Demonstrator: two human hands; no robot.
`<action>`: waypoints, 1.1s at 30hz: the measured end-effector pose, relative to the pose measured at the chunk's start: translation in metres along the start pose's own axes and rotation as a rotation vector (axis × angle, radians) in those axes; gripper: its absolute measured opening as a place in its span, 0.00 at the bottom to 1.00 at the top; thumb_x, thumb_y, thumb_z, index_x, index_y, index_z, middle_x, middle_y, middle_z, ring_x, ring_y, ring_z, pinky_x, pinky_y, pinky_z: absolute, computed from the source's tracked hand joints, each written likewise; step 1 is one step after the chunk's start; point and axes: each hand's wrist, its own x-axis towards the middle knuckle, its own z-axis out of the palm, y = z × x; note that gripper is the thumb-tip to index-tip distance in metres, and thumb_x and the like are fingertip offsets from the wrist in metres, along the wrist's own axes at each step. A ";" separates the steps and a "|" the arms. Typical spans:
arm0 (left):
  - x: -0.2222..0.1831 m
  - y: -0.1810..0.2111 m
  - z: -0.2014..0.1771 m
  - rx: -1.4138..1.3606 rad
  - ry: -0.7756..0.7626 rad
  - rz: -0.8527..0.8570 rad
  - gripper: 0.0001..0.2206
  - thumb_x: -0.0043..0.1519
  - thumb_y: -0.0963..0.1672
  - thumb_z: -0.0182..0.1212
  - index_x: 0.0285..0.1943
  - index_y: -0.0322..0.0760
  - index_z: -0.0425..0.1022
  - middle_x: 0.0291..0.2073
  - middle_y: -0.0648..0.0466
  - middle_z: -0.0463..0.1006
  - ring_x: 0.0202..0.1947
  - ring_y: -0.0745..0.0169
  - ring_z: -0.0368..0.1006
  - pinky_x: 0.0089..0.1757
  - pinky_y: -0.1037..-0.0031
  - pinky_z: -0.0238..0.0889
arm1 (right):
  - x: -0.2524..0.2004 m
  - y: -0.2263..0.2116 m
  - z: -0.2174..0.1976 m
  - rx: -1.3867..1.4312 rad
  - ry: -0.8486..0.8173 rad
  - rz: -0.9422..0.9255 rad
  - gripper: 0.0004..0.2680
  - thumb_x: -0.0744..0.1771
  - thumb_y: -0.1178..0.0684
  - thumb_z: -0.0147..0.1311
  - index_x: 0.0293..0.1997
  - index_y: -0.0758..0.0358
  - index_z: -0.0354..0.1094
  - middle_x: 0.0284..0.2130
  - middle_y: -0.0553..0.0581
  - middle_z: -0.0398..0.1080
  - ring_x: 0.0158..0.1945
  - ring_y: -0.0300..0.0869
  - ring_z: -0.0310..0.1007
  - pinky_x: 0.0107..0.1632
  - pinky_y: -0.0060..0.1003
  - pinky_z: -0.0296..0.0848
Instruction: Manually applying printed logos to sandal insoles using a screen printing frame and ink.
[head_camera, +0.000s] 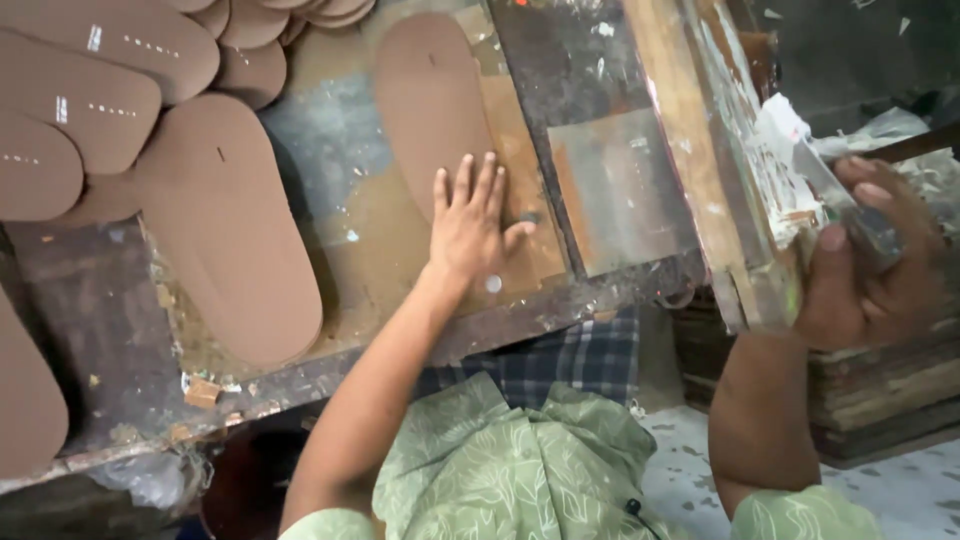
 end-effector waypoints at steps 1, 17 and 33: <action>0.001 0.003 0.002 -0.004 -0.025 0.031 0.41 0.63 0.63 0.44 0.76 0.30 0.58 0.75 0.44 0.55 0.75 0.40 0.46 0.68 0.42 0.32 | 0.000 0.002 -0.004 -0.029 -0.015 -0.008 0.09 0.71 0.65 0.50 0.57 0.74 0.65 0.53 0.74 0.72 0.56 0.55 0.74 0.62 0.48 0.71; -0.083 0.024 -0.171 -1.175 0.082 0.066 0.29 0.72 0.47 0.56 0.79 0.27 0.55 0.77 0.42 0.62 0.77 0.49 0.61 0.72 0.65 0.53 | -0.030 -0.034 0.054 0.009 -0.265 0.249 0.13 0.67 0.65 0.48 0.57 0.69 0.70 0.53 0.64 0.73 0.59 0.53 0.72 0.66 0.46 0.68; -0.109 -0.002 -0.053 -0.593 0.221 -0.556 0.29 0.60 0.50 0.67 0.66 0.26 0.71 0.46 0.35 0.79 0.48 0.39 0.74 0.49 0.59 0.67 | -0.079 0.059 0.180 -0.028 -0.916 0.211 0.13 0.63 0.62 0.55 0.52 0.59 0.75 0.45 0.56 0.76 0.53 0.52 0.73 0.68 0.52 0.61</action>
